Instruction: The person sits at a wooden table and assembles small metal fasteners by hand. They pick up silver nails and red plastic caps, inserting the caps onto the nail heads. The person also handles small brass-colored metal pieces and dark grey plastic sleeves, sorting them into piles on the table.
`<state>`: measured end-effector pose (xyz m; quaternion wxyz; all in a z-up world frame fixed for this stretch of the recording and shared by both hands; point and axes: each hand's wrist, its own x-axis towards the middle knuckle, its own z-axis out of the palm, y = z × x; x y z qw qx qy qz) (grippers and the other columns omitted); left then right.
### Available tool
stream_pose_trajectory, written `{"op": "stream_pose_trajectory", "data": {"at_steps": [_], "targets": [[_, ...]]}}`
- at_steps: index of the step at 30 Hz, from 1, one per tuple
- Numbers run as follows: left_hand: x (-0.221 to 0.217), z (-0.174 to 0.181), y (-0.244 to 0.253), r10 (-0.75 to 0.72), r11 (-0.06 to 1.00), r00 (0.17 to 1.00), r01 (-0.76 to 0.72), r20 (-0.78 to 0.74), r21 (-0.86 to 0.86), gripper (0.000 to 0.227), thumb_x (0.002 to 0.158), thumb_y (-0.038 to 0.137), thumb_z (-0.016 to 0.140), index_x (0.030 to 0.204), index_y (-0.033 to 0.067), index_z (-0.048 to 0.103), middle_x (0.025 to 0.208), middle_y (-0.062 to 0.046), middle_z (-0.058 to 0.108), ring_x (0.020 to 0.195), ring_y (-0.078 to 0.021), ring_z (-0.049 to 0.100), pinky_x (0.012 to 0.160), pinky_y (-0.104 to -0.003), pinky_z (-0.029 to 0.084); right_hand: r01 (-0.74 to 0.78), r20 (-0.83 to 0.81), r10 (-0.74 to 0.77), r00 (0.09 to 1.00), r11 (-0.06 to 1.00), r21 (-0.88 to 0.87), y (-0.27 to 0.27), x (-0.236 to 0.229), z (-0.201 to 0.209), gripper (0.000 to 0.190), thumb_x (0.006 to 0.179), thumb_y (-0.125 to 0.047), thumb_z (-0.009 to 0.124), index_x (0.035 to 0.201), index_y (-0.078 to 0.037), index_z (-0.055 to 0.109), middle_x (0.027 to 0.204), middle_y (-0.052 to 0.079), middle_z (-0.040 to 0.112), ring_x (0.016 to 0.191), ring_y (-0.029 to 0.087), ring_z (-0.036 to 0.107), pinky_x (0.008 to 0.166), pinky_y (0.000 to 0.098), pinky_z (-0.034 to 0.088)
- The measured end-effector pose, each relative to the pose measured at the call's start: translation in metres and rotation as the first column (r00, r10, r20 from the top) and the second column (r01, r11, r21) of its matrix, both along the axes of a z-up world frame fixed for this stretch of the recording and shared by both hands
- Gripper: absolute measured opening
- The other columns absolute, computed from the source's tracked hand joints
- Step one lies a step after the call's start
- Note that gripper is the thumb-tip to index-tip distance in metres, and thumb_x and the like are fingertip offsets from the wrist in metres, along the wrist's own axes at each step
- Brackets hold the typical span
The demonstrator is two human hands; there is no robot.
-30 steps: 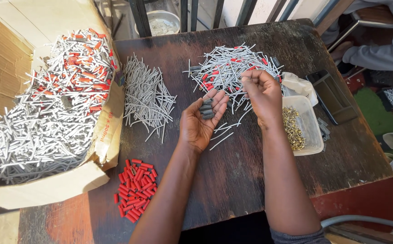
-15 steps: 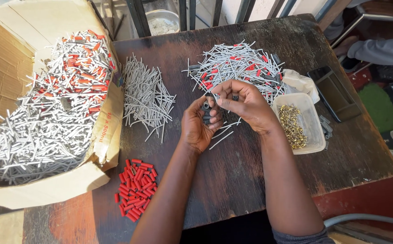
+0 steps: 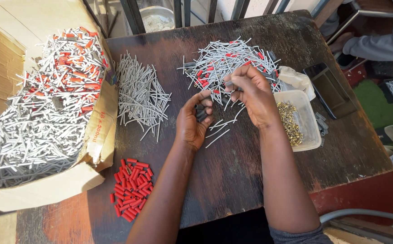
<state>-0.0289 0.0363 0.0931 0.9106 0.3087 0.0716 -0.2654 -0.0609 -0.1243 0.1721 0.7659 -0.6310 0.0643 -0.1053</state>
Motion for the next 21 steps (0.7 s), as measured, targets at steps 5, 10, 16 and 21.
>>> {"op": "stream_pose_trajectory", "data": {"at_steps": [5, 10, 16, 21], "targets": [[0.003, -0.001, 0.003, 0.094, 0.992, 0.994, -0.098, 0.054, 0.084, 0.033, 0.103, 0.025, 0.054, 0.123, 0.0030, 0.068, 0.092, -0.009, 0.069, 0.074, -0.0123, 0.064, 0.057, -0.018, 0.045, 0.056, -0.101, -0.111, 0.989, 0.897, -0.439, -0.016, 0.002, -0.021, 0.016, 0.087, -0.013, 0.071, 0.102, -0.011, 0.067, 0.087, 0.007, 0.071, 0.073, 0.013, 0.069, 0.059, 0.0229, 0.055], [-0.007, 0.028, 0.013, 0.131, 0.915, 0.966, -0.203, 0.221, 0.347, 0.025, 0.104, 0.020, 0.056, 0.114, 0.0018, 0.070, 0.072, 0.004, 0.041, 0.056, -0.0027, 0.042, 0.041, -0.013, 0.033, -0.058, -0.185, -0.176, 0.967, 0.554, -0.830, -0.012, 0.003, -0.031, 0.025, 0.071, -0.018, 0.086, 0.095, -0.018, 0.080, 0.072, 0.002, 0.072, 0.066, 0.021, 0.068, 0.061, 0.0348, 0.052], [-0.011, 0.021, 0.012, -0.392, 0.207, 0.668, -0.606, 0.632, 0.768, 0.018, 0.100, 0.041, 0.062, 0.101, 0.0282, 0.075, 0.079, 0.001, 0.066, 0.081, -0.0271, 0.071, 0.068, -0.039, 0.055, -0.111, -0.235, -0.128, 0.964, 0.606, -0.788, -0.012, 0.004, -0.031, 0.021, 0.074, -0.010, 0.080, 0.094, -0.017, 0.080, 0.068, 0.005, 0.068, 0.058, 0.021, 0.059, 0.056, 0.0346, 0.047], [-0.017, 0.024, 0.008, -0.548, 0.100, 0.601, -0.643, 0.581, 0.759, 0.020, 0.090, 0.033, 0.073, 0.104, 0.0188, 0.072, 0.081, -0.006, 0.060, 0.080, -0.0382, 0.070, 0.070, -0.050, 0.056, 0.015, -0.113, -0.023, 0.993, 0.997, -0.070, 0.002, 0.003, -0.011, 0.023, 0.089, -0.005, 0.076, 0.111, -0.008, 0.070, 0.083, -0.002, 0.060, 0.068, 0.002, 0.055, 0.056, 0.0131, 0.047]]}}
